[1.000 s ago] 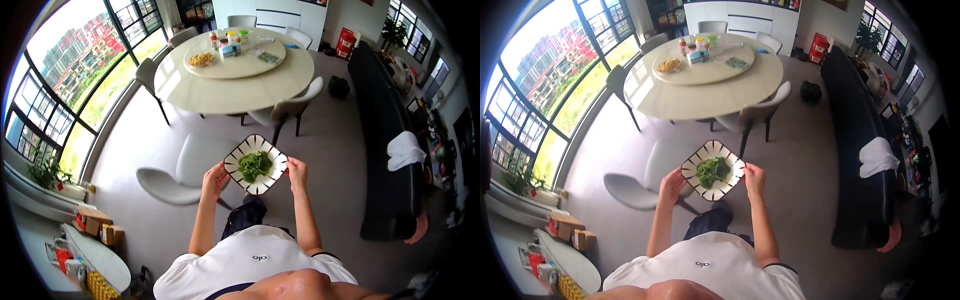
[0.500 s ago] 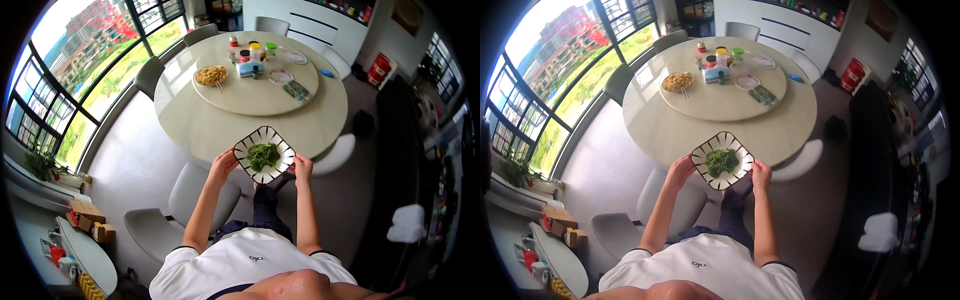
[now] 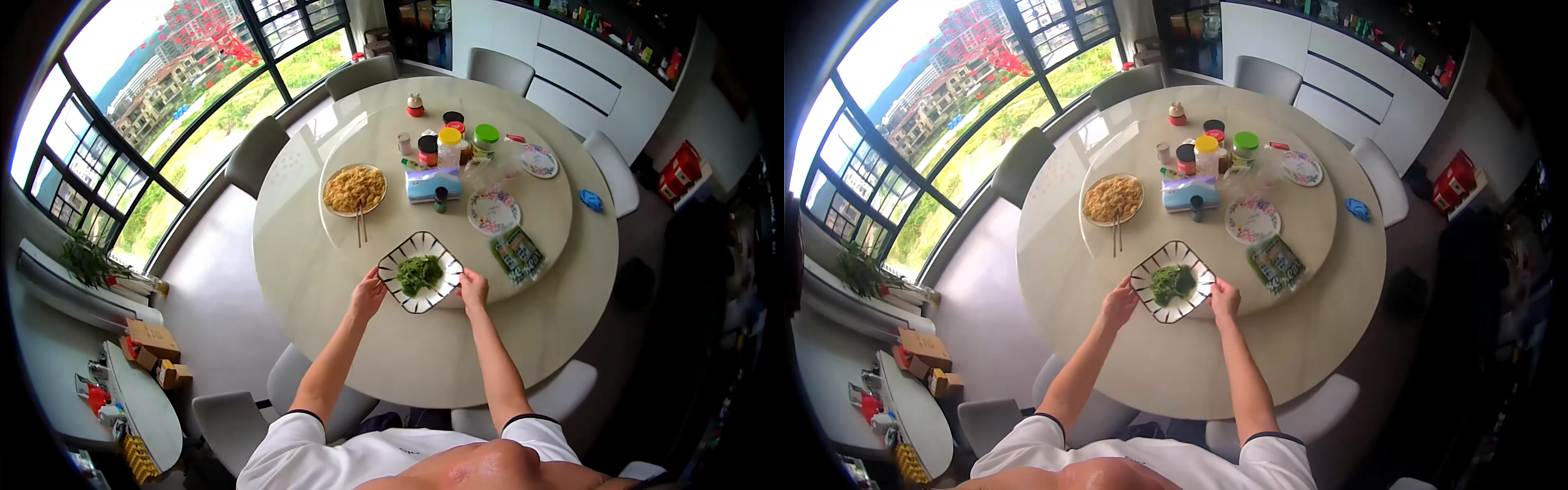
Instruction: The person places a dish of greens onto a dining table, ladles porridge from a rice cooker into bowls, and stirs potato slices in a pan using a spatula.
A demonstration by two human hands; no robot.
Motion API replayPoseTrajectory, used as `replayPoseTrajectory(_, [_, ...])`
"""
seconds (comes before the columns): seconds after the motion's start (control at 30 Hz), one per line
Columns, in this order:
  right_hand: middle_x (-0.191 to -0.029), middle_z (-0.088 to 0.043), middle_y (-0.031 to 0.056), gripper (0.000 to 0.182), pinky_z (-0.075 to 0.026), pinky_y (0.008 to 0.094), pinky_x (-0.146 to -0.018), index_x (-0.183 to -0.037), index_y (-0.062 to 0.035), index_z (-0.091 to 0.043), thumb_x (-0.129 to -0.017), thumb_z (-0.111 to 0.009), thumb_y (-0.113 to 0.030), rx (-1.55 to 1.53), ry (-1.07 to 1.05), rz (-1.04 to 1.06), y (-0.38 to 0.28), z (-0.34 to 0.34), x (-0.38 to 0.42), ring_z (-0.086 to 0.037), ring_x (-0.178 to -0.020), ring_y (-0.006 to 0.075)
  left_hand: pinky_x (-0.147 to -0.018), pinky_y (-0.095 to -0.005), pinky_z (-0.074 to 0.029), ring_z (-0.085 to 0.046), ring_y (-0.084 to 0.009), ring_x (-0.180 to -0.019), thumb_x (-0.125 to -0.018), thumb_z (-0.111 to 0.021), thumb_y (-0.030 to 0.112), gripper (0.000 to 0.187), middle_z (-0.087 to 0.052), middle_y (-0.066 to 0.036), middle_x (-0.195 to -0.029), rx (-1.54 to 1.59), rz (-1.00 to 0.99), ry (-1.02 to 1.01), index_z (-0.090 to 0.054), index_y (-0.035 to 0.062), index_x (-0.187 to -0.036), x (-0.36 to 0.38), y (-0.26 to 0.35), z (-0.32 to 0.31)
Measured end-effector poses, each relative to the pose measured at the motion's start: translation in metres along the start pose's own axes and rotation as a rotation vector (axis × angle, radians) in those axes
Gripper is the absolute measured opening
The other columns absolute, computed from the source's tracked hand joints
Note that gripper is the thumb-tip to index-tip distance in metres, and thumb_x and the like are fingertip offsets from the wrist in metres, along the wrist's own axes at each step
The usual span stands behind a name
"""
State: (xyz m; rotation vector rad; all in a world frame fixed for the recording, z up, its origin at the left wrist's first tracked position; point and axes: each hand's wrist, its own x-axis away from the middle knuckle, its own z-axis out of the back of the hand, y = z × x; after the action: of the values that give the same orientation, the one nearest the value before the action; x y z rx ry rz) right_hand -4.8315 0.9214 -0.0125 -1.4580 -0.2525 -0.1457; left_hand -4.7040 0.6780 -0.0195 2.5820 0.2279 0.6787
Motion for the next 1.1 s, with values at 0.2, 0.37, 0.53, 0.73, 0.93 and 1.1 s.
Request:
replayPoseTrajectory(0.2, [-0.075,-0.069,0.0049,0.023,-0.053,0.0249,-0.048,-0.105,-0.0034,-0.069,-0.086,-0.057,-0.008,0.02,-0.046,0.021,0.007,-0.032,-0.053,-0.061,-0.055,0.0094,-0.103,-0.0331,-0.039,-0.051,-0.0209,-0.117,-0.087,-0.042,-0.003,0.047,-0.054,-0.005,-0.127,0.118,-0.068,0.052,-0.041,0.004,-0.134,-0.058,0.0,0.022])
replayPoseTrajectory(0.37, [-0.084,-0.069,0.0015,0.024,-0.051,0.0217,-0.049,-0.11,-0.0053,-0.068,-0.089,-0.056,-0.009,0.064,-0.102,-0.027,0.014,-0.04,-0.073,-0.06,-0.061,0.0075,-0.104,-0.0337,-0.037,-0.049,-0.0197,-0.119,-0.088,-0.042,0.0,0.046,-0.053,-0.002,-0.129,0.116,-0.087,0.105,-0.042,0.0073,-0.134,-0.076,-0.004,0.025])
replayPoseTrajectory(0.53, [-0.09,-0.068,0.0012,0.027,-0.052,0.0233,-0.05,-0.115,-0.007,-0.065,-0.09,-0.056,-0.012,0.013,-0.099,-0.04,0.033,-0.043,-0.078,-0.061,-0.067,0.0078,-0.104,-0.0348,-0.037,-0.048,-0.0208,-0.121,-0.09,-0.043,0.004,0.042,-0.053,-0.002,-0.129,0.064,-0.07,-0.049,-0.044,0.009,-0.131,-0.083,-0.008,0.043])
replayPoseTrajectory(0.73, [-0.096,-0.068,0.0079,0.044,-0.052,0.0271,-0.066,-0.129,-0.0023,-0.052,-0.089,-0.061,-0.018,-0.071,-0.008,0.039,0.031,-0.017,-0.024,-0.065,-0.079,0.0142,-0.101,-0.0401,-0.041,-0.049,-0.0262,-0.123,-0.095,-0.045,0.015,0.033,-0.054,-0.006,-0.129,0.081,0.081,0.363,-0.048,0.0083,-0.127,-0.032,-0.008,0.03])
replayPoseTrajectory(0.93, [-0.094,-0.066,0.0058,0.033,-0.049,0.0225,-0.061,-0.126,-0.0067,-0.052,-0.094,-0.053,-0.011,-0.347,0.126,0.139,-0.01,0.078,0.122,-0.064,-0.08,0.0112,-0.098,-0.043,-0.044,-0.053,-0.0275,-0.12,-0.094,-0.044,0.018,0.033,-0.06,-0.014,-0.123,0.325,0.416,0.016,-0.054,0.0053,-0.123,0.083,-0.023,0.015])
replayPoseTrajectory(1.1, [-0.092,-0.067,0.0049,0.027,-0.051,0.0238,-0.063,-0.12,-0.009,-0.056,-0.093,-0.054,-0.011,-0.408,0.505,0.131,0.009,0.156,0.288,-0.064,-0.08,0.0118,-0.102,-0.0417,-0.04,-0.052,-0.0257,-0.121,-0.093,-0.047,0.019,0.034,-0.059,-0.013,-0.125,0.505,0.7,-0.347,-0.057,0.0045,-0.122,0.183,-0.068,-0.018])
